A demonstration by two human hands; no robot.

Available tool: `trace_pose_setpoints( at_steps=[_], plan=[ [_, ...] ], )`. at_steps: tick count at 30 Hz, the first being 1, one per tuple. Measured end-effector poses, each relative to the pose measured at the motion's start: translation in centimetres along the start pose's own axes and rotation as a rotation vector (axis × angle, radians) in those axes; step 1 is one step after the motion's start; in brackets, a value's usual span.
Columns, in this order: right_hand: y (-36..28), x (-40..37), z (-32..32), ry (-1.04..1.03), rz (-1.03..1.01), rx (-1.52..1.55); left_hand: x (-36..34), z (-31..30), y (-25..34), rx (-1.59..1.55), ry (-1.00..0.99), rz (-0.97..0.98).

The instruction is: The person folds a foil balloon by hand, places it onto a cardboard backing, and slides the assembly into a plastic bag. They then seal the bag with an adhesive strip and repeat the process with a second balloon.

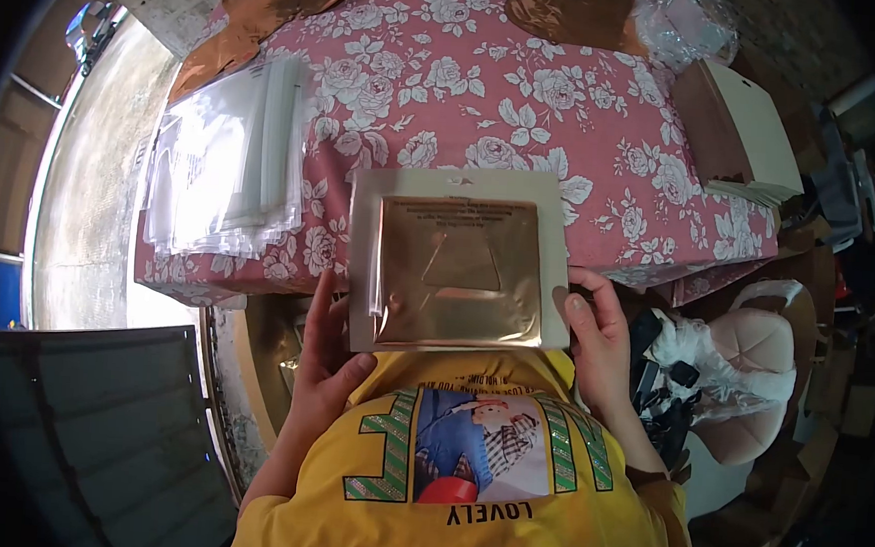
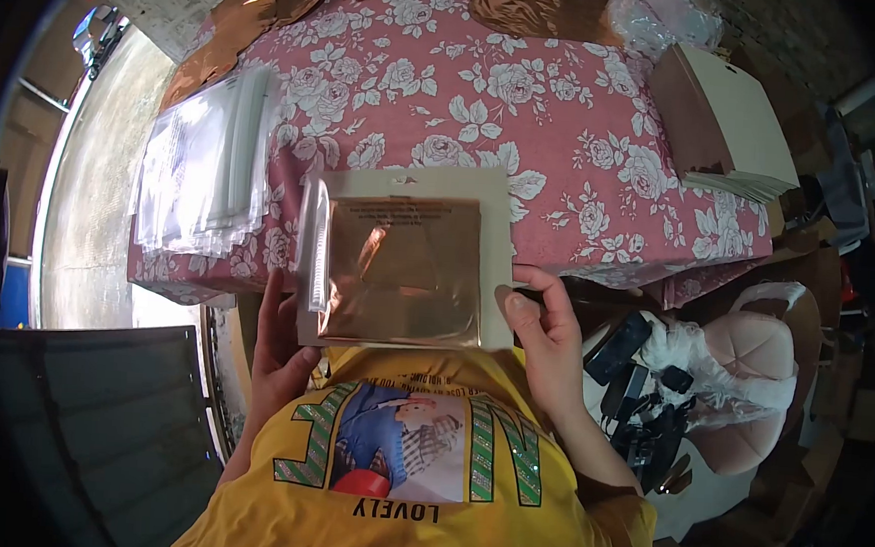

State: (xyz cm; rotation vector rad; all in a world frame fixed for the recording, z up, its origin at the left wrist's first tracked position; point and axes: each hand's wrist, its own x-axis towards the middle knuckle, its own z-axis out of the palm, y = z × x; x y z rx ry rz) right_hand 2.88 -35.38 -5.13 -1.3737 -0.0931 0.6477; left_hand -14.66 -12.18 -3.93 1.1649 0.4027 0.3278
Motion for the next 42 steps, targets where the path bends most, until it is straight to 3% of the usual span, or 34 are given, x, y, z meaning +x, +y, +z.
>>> trace_pose_setpoints(
  at_steps=[6,10,14,16,24,26,34,40,42],
  plan=[
    [-0.1,-0.6,0.1,-0.279,-0.194,0.149,1.1,-0.5,-1.8,0.078,0.069,0.128],
    [1.4,-0.2,-0.1,-0.178,-0.268,-0.034,1.6,-0.6,-3.3,0.121,0.12,0.212],
    [2.1,0.1,0.6,-0.115,-0.284,-0.009,1.7,0.3,-4.0,0.069,0.23,0.224],
    [2.4,0.3,0.6,-0.119,-0.329,-0.027,1.7,0.4,-3.9,0.198,0.23,0.246],
    [2.2,0.7,0.9,-0.025,-0.327,-0.018,2.0,1.2,-4.0,0.307,0.11,0.341],
    [2.1,0.9,1.0,-0.008,-0.33,-0.043,2.1,1.4,-3.7,0.472,0.067,0.358],
    [1.9,1.3,1.2,0.008,-0.347,-0.089,2.8,2.2,-3.6,0.252,0.182,0.275],
    [1.9,1.6,1.3,0.05,-0.386,-0.151,3.0,1.9,-3.6,0.391,0.159,0.303],
    [1.9,1.7,1.4,0.059,-0.398,-0.173,3.2,1.3,-4.3,0.628,0.177,0.447]
  ],
)
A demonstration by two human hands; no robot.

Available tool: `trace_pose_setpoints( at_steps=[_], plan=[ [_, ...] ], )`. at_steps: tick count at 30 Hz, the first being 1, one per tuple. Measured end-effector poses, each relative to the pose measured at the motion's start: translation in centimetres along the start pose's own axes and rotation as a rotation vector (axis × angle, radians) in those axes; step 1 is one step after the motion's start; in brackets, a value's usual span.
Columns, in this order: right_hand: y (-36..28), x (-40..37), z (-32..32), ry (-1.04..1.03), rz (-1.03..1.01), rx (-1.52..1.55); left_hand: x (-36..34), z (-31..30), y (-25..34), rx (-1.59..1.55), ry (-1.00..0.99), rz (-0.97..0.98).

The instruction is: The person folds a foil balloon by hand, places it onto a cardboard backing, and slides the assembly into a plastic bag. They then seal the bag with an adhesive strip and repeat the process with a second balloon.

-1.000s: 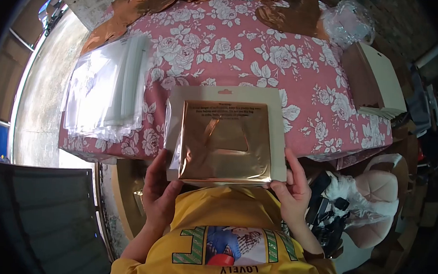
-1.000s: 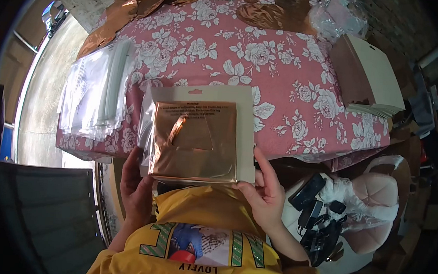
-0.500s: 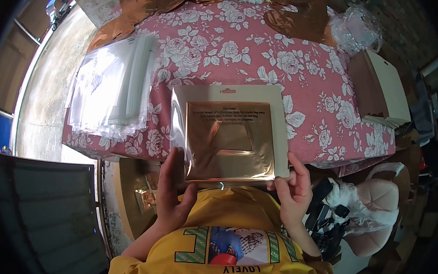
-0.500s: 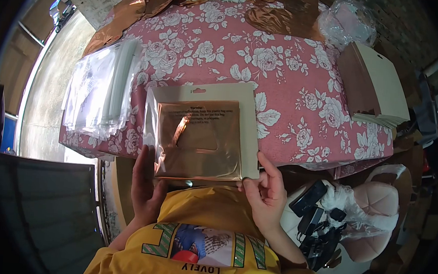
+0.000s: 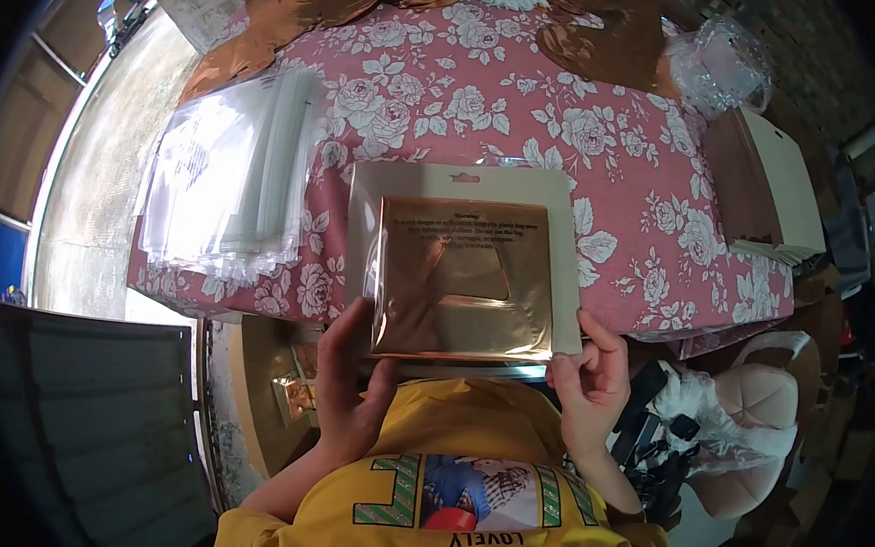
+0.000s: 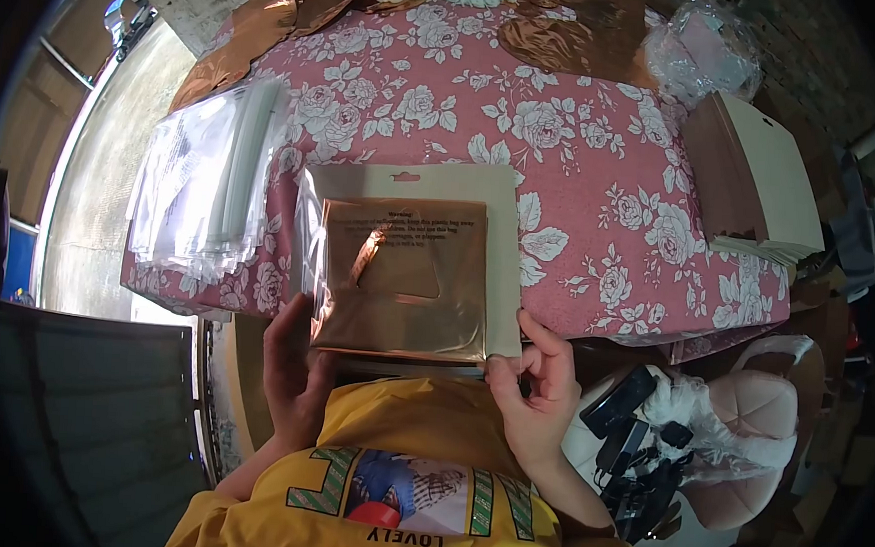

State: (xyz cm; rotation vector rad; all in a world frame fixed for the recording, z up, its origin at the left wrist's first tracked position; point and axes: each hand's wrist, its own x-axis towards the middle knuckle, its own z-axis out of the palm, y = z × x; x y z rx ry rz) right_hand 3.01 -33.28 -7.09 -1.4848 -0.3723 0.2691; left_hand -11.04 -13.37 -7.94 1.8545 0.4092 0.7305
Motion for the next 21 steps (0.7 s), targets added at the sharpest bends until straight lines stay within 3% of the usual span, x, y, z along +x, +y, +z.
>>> trace_pose_setpoints(
  at_steps=[1,3,6,9,11,12,16,21],
  plan=[
    [-0.1,0.0,0.1,-0.002,0.0,-0.006,-0.1,0.0,0.3,0.001,-0.001,-0.002],
    [-0.1,0.0,0.0,-0.002,0.002,-0.013,-0.1,0.2,1.2,-0.334,0.052,-0.23],
    [-0.2,0.1,0.1,-0.017,0.008,0.035,-0.1,0.4,1.8,-0.479,0.068,-0.402],
    [-0.4,-0.3,0.5,0.045,0.059,0.233,-0.3,0.8,2.0,-0.494,0.082,-0.368],
    [0.2,-1.2,0.5,0.0,0.074,0.386,-0.8,1.1,0.9,-0.359,0.082,-0.195],
    [0.5,-1.6,0.7,-0.019,0.131,0.381,-0.6,1.2,2.0,-0.529,0.015,-0.282],
    [0.3,-2.0,1.1,-0.165,0.253,0.397,-0.9,1.9,2.1,-0.569,-0.039,-0.313],
    [-0.8,-1.0,1.8,-0.145,0.301,0.384,-1.2,2.5,1.0,-0.493,-0.154,-0.196]
  ],
)
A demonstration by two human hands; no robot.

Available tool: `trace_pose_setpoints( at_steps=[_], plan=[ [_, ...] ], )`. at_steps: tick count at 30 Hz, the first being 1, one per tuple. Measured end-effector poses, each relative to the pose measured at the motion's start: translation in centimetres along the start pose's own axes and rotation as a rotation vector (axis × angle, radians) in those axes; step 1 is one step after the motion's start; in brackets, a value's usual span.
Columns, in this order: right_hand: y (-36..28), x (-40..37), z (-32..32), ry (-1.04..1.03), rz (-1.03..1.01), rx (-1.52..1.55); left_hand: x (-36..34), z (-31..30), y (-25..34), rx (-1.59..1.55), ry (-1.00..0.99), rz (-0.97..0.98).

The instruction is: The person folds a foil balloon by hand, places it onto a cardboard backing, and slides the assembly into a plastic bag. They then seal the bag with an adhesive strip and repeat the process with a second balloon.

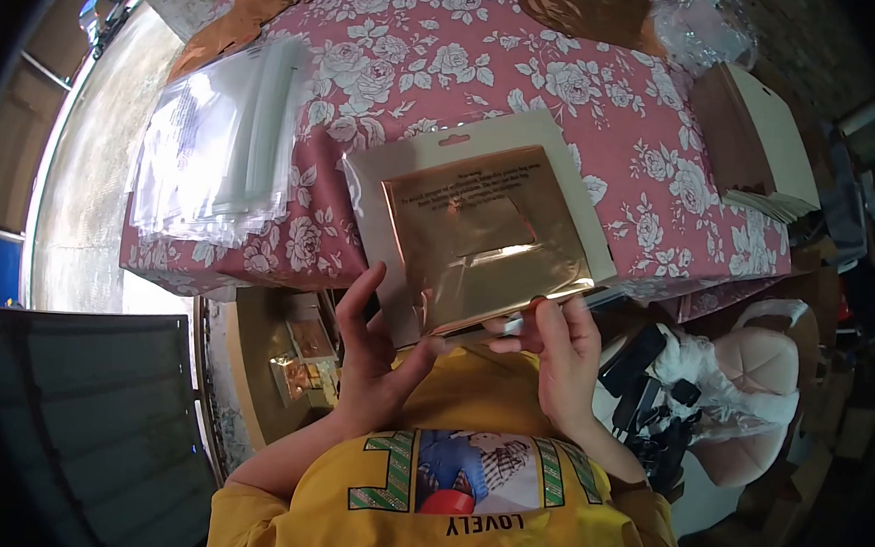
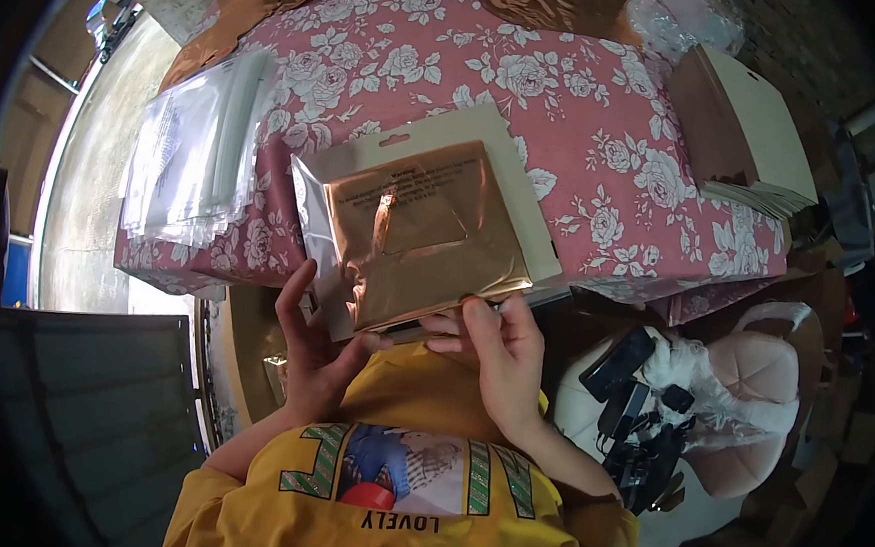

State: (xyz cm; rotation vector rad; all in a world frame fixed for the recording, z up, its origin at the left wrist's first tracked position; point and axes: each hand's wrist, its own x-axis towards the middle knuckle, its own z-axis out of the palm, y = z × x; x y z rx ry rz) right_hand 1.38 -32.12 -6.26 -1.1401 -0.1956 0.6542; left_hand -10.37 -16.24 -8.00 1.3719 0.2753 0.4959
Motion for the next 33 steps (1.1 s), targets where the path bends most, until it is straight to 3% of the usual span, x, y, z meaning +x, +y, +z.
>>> trace_pose_setpoints(
  at_steps=[4,7,9,10,12,14,15,17,19,21,24,33],
  plan=[
    [-0.3,0.7,0.7,0.124,0.029,-0.019,-0.1,0.3,0.2,0.028,0.028,0.012],
    [-0.7,0.8,0.6,0.128,0.057,-0.05,-0.4,-2.3,3.1,0.371,-0.141,0.058],
    [-0.6,0.7,-0.1,0.144,0.057,-0.069,0.7,-5.7,4.0,0.68,0.03,0.271],
    [-0.6,0.7,-0.5,0.127,0.046,-0.067,1.7,-6.2,5.7,0.544,0.153,0.195],
    [-0.1,0.8,-1.5,0.12,0.04,-0.072,5.9,-7.6,7.6,0.663,0.187,0.285],
    [-0.1,0.8,-1.9,0.109,0.032,-0.088,9.7,-7.9,8.6,0.749,0.047,0.232],
    [-0.1,0.7,-2.3,0.08,0.041,-0.097,10.9,-7.6,8.9,0.666,-0.048,0.076],
    [-0.5,0.7,-2.3,0.066,0.054,-0.098,12.8,-7.1,8.8,0.767,-0.193,-0.005],
    [-0.4,0.5,-2.9,0.066,0.027,-0.095,14.8,-6.7,8.7,0.853,-0.236,0.029],
    [-0.7,0.4,-3.1,0.08,-0.009,-0.063,15.9,-6.2,9.1,0.798,-0.348,-0.19],
    [-1.1,0.1,-3.7,0.092,-0.02,-0.049,17.1,-5.9,9.0,0.778,-0.391,-0.295],
    [-1.7,0.4,-4.6,0.153,-0.014,-0.044,16.9,-4.4,9.2,0.475,-0.43,-0.311]
  ],
)
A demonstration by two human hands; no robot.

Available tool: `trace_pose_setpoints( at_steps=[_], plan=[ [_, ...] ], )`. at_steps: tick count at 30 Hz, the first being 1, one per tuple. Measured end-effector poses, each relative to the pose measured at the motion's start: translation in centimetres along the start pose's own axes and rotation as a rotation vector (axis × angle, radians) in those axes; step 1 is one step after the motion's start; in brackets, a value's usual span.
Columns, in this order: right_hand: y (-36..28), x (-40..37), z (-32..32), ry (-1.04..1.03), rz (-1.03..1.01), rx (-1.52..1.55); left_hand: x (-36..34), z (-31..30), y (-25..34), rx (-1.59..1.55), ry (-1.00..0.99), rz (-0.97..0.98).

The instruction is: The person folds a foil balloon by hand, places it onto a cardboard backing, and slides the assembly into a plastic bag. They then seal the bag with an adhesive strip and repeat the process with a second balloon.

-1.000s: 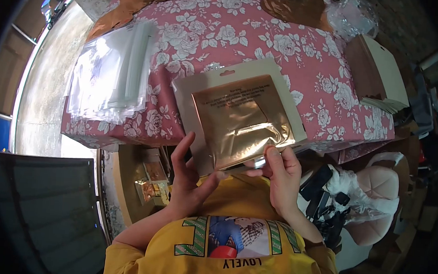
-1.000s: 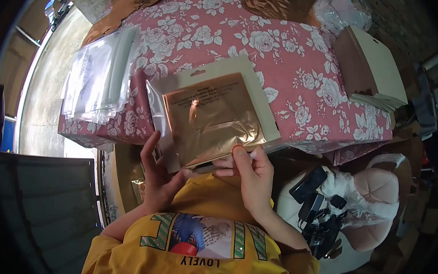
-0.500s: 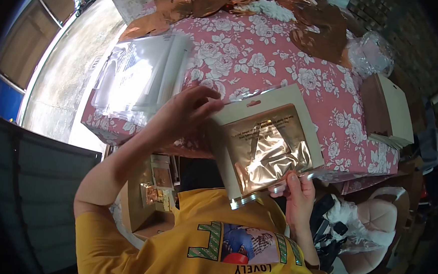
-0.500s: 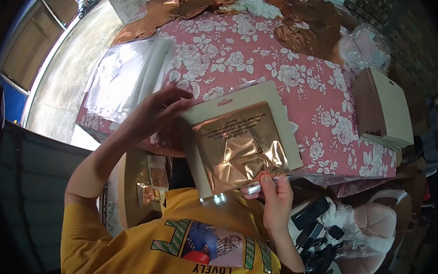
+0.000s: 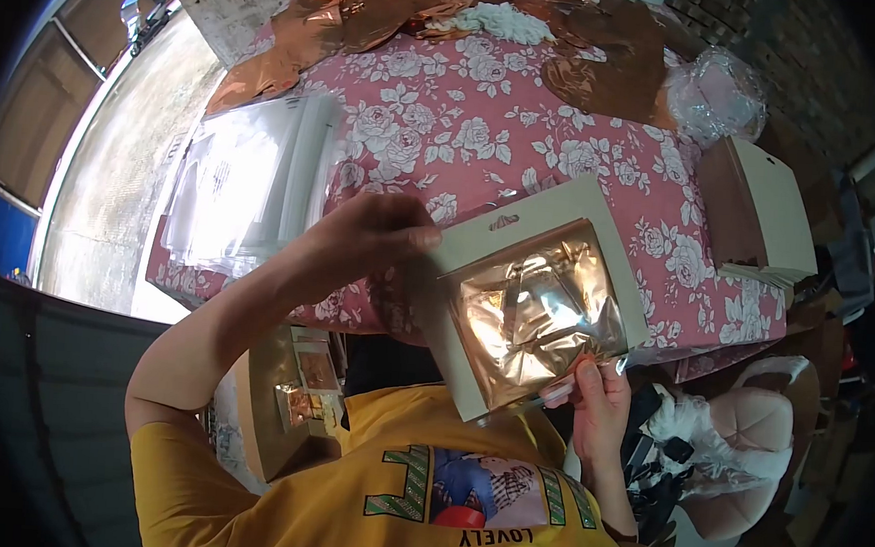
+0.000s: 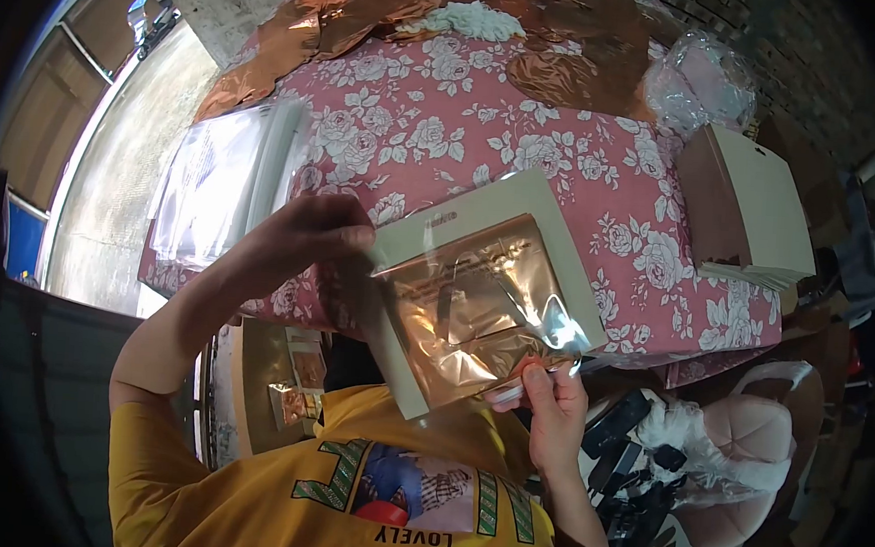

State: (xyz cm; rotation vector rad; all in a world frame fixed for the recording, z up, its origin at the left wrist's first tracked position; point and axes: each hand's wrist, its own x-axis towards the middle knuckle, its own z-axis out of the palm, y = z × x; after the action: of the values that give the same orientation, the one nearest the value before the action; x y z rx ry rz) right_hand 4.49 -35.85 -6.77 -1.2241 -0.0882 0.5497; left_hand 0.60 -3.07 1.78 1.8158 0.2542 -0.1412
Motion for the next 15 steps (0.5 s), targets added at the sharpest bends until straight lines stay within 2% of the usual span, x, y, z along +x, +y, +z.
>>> trace_pose_setpoints(
  at_steps=[4,6,10,12,14,15],
  plan=[
    [0.0,-0.2,-0.6,-0.053,-0.019,-0.022,-0.2,0.1,0.8,0.125,0.062,-0.021],
    [-0.3,-0.1,-0.4,-0.012,-0.043,-0.027,-0.1,0.0,1.4,0.088,0.034,-0.14],
    [-0.3,-0.1,-0.5,0.017,0.001,-0.017,0.1,-0.1,1.4,0.126,-0.007,-0.078],
    [-0.8,-0.2,-0.4,0.032,0.033,-0.004,0.8,-0.4,2.8,0.289,0.004,-0.136],
    [-0.8,-0.2,-0.6,0.014,0.03,-0.006,2.8,-0.5,0.6,0.29,0.025,0.234],
    [-0.6,-0.2,-0.7,0.008,0.02,-0.029,3.4,-0.8,1.7,0.214,-0.098,0.089]
  ],
)
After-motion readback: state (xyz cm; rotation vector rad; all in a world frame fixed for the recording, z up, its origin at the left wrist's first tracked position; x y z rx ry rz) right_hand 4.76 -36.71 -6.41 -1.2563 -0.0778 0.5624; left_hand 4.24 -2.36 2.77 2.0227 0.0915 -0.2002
